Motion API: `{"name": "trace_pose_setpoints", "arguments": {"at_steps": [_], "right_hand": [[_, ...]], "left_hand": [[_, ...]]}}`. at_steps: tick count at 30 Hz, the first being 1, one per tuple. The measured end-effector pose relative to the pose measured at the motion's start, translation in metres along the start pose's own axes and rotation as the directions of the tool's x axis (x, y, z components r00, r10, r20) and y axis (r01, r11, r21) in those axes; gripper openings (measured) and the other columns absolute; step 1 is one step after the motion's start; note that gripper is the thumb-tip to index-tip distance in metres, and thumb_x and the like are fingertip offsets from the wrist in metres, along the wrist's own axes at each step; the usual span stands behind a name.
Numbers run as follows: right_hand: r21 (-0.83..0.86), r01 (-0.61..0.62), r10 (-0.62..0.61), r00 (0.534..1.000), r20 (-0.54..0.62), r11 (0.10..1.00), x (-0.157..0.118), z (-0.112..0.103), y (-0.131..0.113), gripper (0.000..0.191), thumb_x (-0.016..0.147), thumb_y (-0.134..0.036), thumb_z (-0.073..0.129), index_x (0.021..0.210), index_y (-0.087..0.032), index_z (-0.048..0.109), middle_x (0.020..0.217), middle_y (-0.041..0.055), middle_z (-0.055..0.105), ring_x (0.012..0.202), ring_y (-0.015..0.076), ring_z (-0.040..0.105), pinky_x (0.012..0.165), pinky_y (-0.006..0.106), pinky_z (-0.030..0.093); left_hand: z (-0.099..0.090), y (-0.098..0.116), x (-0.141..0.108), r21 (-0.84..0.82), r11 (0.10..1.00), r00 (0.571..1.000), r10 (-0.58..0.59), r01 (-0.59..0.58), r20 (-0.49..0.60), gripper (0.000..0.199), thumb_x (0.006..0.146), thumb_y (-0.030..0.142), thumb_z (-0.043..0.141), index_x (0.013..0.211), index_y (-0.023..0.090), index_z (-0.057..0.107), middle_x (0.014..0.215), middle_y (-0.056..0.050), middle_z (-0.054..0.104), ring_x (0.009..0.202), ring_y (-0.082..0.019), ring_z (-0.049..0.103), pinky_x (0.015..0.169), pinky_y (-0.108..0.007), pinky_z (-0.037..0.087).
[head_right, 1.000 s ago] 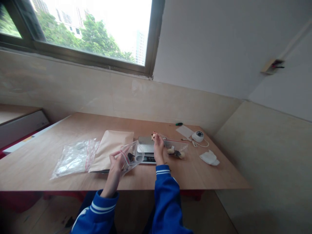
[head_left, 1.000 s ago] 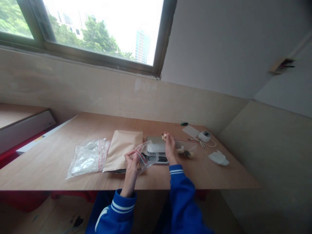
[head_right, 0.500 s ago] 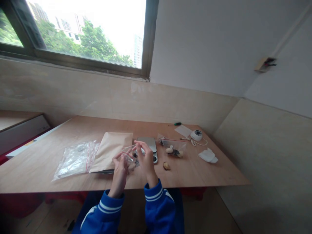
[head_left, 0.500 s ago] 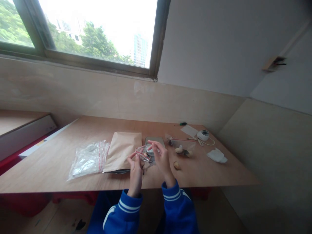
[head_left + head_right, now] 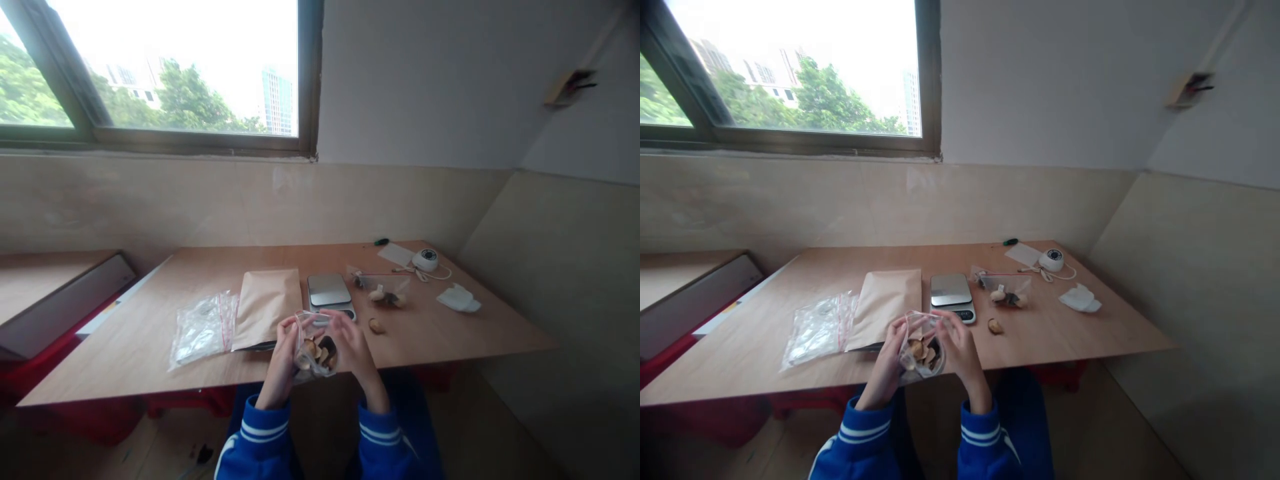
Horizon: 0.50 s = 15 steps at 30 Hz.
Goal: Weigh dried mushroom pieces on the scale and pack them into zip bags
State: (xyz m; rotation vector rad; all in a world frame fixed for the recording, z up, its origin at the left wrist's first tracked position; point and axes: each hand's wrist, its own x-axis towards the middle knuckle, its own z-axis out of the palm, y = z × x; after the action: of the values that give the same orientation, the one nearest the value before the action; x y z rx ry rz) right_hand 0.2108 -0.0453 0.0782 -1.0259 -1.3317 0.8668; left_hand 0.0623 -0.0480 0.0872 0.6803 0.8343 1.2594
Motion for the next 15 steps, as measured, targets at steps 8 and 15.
{"name": "trace_pose_setpoints", "arguments": {"at_steps": [8,15], "right_hand": [[0.15,-0.064,0.124,0.89,-0.439,0.987,0.001,0.012,0.011,0.042,0.08,-0.056,0.058,0.077,-0.016,0.067,0.057,0.0016,0.063,0.05,0.0147,0.058,0.051,0.025,0.047],[0.17,-0.085,0.181,0.699,-0.692,0.982,-0.005,0.021,0.019,0.051,0.078,-0.064,0.055,0.079,-0.013,0.065,0.049,-0.0024,0.054,0.043,0.0112,0.047,0.043,0.022,0.038]], "left_hand": [[-0.014,0.013,-0.009,-0.065,0.997,0.992,-0.04,0.048,0.123,0.047,0.082,0.057,0.053,0.114,0.023,0.048,0.123,-0.014,0.06,0.106,-0.028,0.064,0.087,-0.045,0.051],[-0.014,0.02,-0.012,0.261,0.937,0.961,0.177,-0.23,0.212,0.031,0.078,0.036,0.067,0.104,0.021,0.057,0.115,-0.01,0.065,0.098,-0.021,0.063,0.086,-0.033,0.049]]}}
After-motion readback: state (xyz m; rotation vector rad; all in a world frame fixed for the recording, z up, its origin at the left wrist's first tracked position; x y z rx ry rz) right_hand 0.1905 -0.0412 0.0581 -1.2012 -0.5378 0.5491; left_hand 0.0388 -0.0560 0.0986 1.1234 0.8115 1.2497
